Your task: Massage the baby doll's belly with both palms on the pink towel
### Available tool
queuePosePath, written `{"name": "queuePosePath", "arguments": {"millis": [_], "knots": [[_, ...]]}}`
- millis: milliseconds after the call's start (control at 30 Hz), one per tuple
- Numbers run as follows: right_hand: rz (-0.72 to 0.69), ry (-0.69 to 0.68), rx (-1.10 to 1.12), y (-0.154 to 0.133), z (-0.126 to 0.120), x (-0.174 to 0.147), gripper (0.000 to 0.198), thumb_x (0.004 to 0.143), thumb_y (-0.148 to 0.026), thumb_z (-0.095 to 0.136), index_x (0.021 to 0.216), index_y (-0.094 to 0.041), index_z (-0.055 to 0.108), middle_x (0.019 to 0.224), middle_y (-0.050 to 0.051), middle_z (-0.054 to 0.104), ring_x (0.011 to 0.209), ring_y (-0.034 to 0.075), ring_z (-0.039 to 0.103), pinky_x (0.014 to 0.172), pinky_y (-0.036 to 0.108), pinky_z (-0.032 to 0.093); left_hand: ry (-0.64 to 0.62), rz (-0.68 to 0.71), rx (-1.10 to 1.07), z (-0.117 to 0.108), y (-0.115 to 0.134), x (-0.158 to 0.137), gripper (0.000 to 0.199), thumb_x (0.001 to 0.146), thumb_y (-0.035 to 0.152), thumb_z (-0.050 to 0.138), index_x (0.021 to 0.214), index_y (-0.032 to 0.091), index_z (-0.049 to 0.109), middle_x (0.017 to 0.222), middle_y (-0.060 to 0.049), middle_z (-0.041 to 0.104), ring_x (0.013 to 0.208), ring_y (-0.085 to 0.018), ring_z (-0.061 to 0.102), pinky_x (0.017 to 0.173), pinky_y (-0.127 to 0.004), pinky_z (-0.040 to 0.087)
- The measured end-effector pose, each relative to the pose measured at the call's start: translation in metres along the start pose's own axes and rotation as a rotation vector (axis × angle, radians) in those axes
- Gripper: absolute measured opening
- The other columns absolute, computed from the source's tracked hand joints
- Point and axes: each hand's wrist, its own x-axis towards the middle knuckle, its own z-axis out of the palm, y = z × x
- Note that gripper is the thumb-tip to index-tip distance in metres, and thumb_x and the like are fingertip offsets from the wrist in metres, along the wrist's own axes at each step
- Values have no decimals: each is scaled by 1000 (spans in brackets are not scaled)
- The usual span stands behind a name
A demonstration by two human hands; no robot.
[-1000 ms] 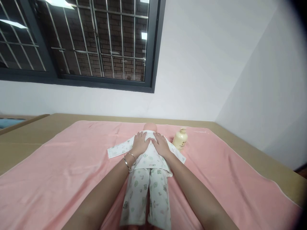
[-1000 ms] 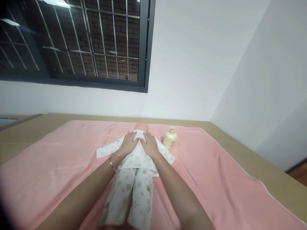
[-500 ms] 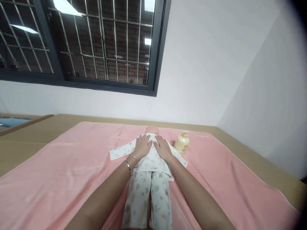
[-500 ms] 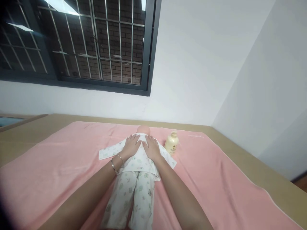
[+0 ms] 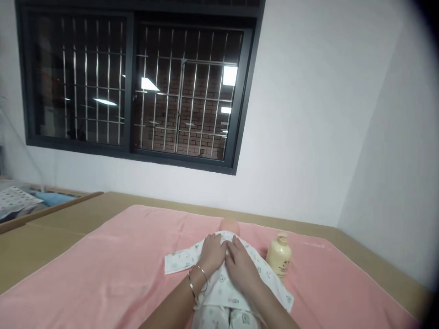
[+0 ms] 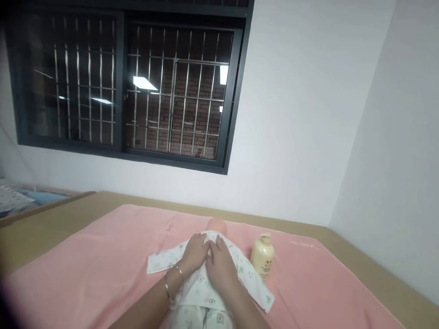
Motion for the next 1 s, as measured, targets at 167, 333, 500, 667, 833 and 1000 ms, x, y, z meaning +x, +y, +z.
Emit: {"name": "queuePosePath", "arguments": {"millis": [167, 333, 500, 667, 833, 1000], "knots": [[-11, 160, -25, 1, -2, 2, 58, 92, -29, 37, 147, -12, 40, 160, 8, 16, 149, 25, 11, 122, 45, 14, 47, -71, -118, -19, 2, 4, 49, 94, 34, 30, 126, 12, 60, 132, -14, 61, 126, -25, 53, 109, -36, 36], [35, -10, 38, 7, 2, 4, 56, 93, -35, 38, 145, -13, 45, 157, 11, 25, 148, 29, 15, 121, 51, 13, 44, -142, -174, -32, 0, 11, 53, 94, 37, 31, 133, 10, 54, 139, -14, 56, 132, -24, 49, 111, -33, 34], [-7, 63, 43, 6, 4, 3, 57, 94, -35, 39, 147, -14, 41, 159, 8, 20, 149, 26, 11, 122, 49, 10, 45, -150, -221, -32, -5, 14, 55, 94, 39, 32, 135, 7, 52, 141, -16, 54, 133, -26, 47, 112, -37, 34], [-14, 77, 39, 7, 4, 3, 57, 94, -36, 40, 145, -12, 44, 158, 12, 23, 148, 29, 17, 120, 53, 14, 28, -175, -258, -31, -6, 13, 57, 93, 40, 33, 136, 7, 51, 142, -16, 52, 135, -25, 45, 113, -33, 30], [-55, 305, -54, 9, -3, 3, 57, 90, -29, 43, 143, -8, 44, 158, 15, 22, 148, 27, 14, 121, 51, 12, 14, -173, -287, -33, -5, 13, 58, 93, 40, 35, 138, 6, 50, 144, -16, 51, 136, -27, 43, 115, -35, 29], [-109, 31, -63, 23, 14, -2, 59, 92, -41, 39, 144, -12, 44, 155, 14, 31, 146, 29, 24, 118, 52, 19, 31, -204, -392, -46, 12, 2, 54, 91, 37, 39, 134, 8, 53, 144, -16, 50, 137, -28, 43, 116, -38, 28]]}}
